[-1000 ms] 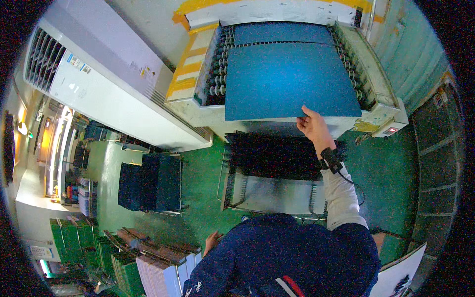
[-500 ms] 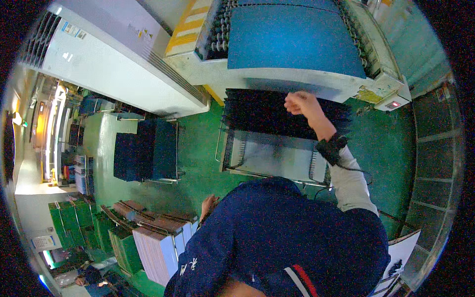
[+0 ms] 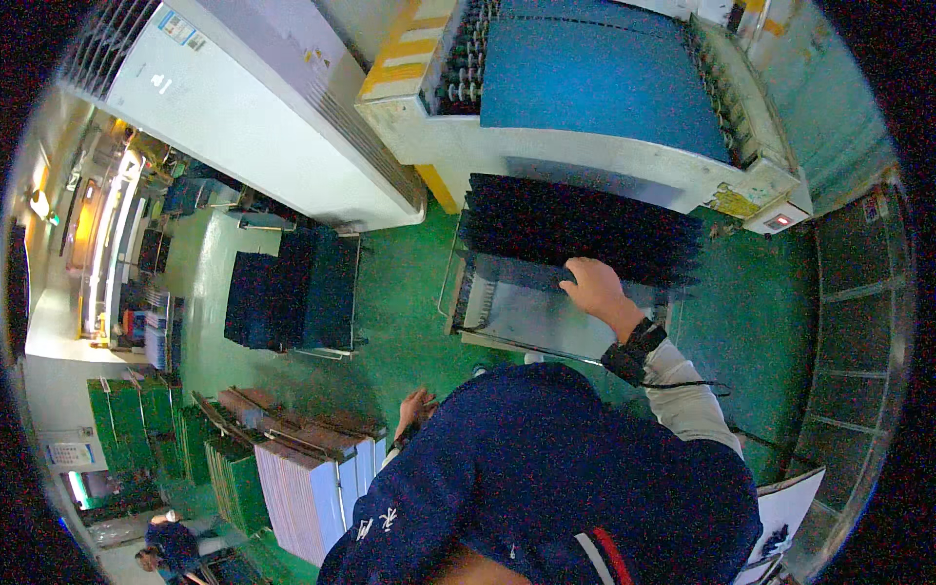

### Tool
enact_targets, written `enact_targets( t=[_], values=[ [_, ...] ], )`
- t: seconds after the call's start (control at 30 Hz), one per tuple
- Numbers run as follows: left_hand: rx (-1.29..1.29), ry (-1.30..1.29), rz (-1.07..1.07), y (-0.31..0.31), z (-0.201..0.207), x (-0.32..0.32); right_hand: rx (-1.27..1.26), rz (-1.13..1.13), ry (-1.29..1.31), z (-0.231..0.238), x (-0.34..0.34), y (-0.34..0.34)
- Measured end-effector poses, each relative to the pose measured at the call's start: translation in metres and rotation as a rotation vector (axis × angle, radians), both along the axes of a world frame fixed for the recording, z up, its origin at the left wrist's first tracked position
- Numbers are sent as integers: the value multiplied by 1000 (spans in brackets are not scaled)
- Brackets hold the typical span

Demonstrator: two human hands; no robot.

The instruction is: Unloading metal or plastic sheets from a processing machine and placing them into a sorting rack.

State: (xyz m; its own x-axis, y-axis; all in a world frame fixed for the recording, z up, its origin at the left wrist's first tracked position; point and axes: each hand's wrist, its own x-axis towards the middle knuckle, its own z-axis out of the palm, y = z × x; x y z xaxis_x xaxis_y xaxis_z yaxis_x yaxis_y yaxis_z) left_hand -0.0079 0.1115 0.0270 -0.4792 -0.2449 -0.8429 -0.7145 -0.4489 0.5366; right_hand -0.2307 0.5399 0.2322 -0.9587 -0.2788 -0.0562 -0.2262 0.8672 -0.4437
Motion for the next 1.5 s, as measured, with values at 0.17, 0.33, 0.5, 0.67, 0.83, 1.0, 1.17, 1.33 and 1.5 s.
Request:
enact_targets(
  t=[0.17,0.33,0.5,0.67,0.83,1.0,1.17,1.33,1.5],
  values=[
    [38,-8,12,-9,-3,9,193,-31,-126,-16,-16,-3],
    [-47,-32,-73,-5,30,11,273,-74,-174,-21,-25,-4],
    [-102,-58,-95,-8,17,20,306,-105,-195,-10,-21,-12],
    [-9,-24,9,-11,7,23,287,-118,-168,-10,-19,-12],
    [0,-19,23,-11,5,16,297,-120,-133,-13,-20,-12],
    [5,-21,18,-11,-1,15,289,-130,-151,-9,-20,-13],
    [-9,-35,-14,-13,-9,17,294,-134,-142,-10,-21,-13],
    [-23,-53,-19,-9,-2,12,324,-135,-199,-5,-24,-14],
    [-1,-40,-21,-8,-1,10,337,-126,-216,-3,-25,-14]
  ],
)
